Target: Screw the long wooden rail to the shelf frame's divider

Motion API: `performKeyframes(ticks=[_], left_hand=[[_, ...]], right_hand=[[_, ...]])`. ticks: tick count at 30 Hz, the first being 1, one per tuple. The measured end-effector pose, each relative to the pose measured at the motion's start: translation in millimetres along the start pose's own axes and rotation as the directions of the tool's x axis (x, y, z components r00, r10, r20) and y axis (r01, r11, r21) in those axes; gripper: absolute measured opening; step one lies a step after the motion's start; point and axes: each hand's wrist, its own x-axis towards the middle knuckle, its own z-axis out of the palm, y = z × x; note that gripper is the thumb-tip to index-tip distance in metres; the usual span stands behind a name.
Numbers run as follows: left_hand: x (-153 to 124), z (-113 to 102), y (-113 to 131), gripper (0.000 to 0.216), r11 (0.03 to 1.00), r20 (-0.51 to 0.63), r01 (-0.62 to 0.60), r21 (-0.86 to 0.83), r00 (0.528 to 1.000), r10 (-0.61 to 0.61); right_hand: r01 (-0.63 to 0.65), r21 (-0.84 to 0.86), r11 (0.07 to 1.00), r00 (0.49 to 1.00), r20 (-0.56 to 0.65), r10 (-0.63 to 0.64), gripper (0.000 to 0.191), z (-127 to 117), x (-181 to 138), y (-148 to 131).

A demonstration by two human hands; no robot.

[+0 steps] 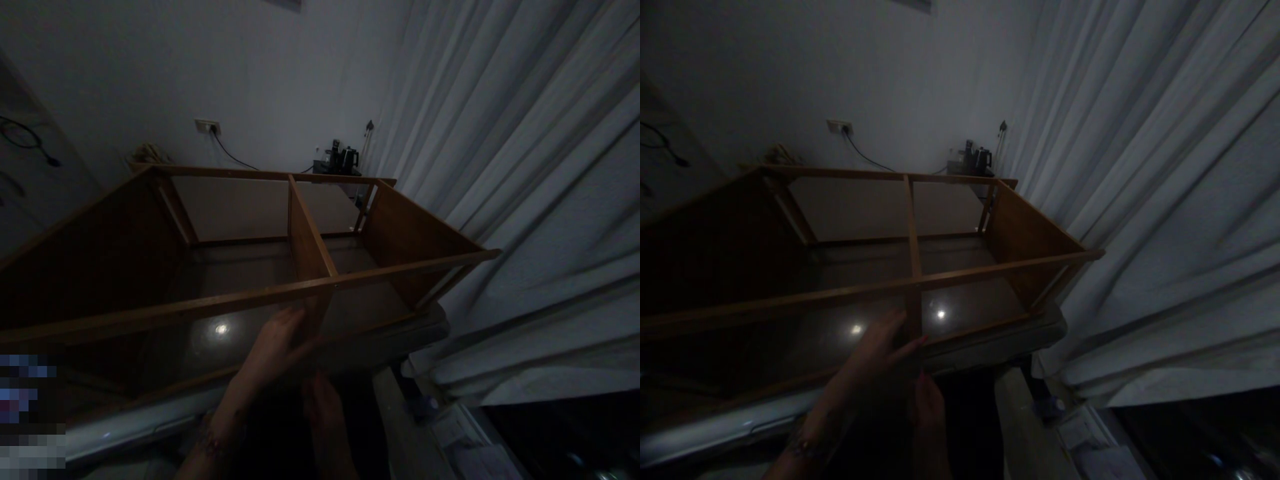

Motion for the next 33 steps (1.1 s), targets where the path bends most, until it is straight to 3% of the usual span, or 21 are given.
performKeyframes(ticks=[2,5,8,10,12,14,15,17,26,29,33], left_hand=[[0,0,0,0.043,1.000,-0.019,0.002,0.016,1.000,-0.002],[-1,1,-1,0.042,1.000,-0.020,-0.005,0.012,1.000,0.006],[-1,2,-2,0.041,1.000,-0.011,-0.007,0.022,1.000,0.007],[0,2,-2,0.040,0.999,-0.007,0.000,0.035,1.000,0.000],[0,1,-1,0.039,1.000,0.001,-0.002,0.030,1.000,0.001],[0,0,-1,0.038,1.000,0.010,-0.007,0.021,1.000,0.007],[0,0,-1,0.039,1.000,0.008,-0.007,0.018,1.000,0.007],[0,1,-2,0.040,1.000,0.000,-0.005,0.019,1.000,0.005],[-1,2,-3,0.040,1.000,-0.016,-0.009,0.026,1.000,0.009],[0,0,-2,0.041,1.000,-0.012,-0.012,0.013,1.000,0.012],[0,2,-3,0.041,1.000,0.002,-0.020,0.002,1.000,0.020]], right_hand=[[-0.068,0.051,0.996,0.996,0.056,0.066,0.057,-1,2,1],[-0.042,0.006,0.999,0.997,0.064,0.041,0.055,-5,4,5],[0.157,-0.205,0.966,0.987,-0.009,-0.162,0.046,-13,6,3],[0.382,-0.494,0.781,0.897,-0.004,-0.442,0.038,-21,7,-2],[0.551,-0.711,0.437,0.726,0.151,-0.671,0.028,-28,9,-10],[0.609,-0.781,0.135,0.585,0.329,-0.741,0.025,-32,10,-17],[0.617,-0.786,0.036,0.544,0.394,-0.741,0.025,-33,11,-20],[0.618,-0.784,-0.066,0.506,0.461,-0.729,0.026,-32,11,-24],[0.597,-0.783,-0.175,0.439,0.502,-0.745,0.027,-26,9,-29],[0.586,-0.786,-0.195,0.438,0.510,-0.740,0.029,-23,10,-31],[0.592,-0.801,-0.088,0.479,0.438,-0.760,0.031,-21,12,-28]])
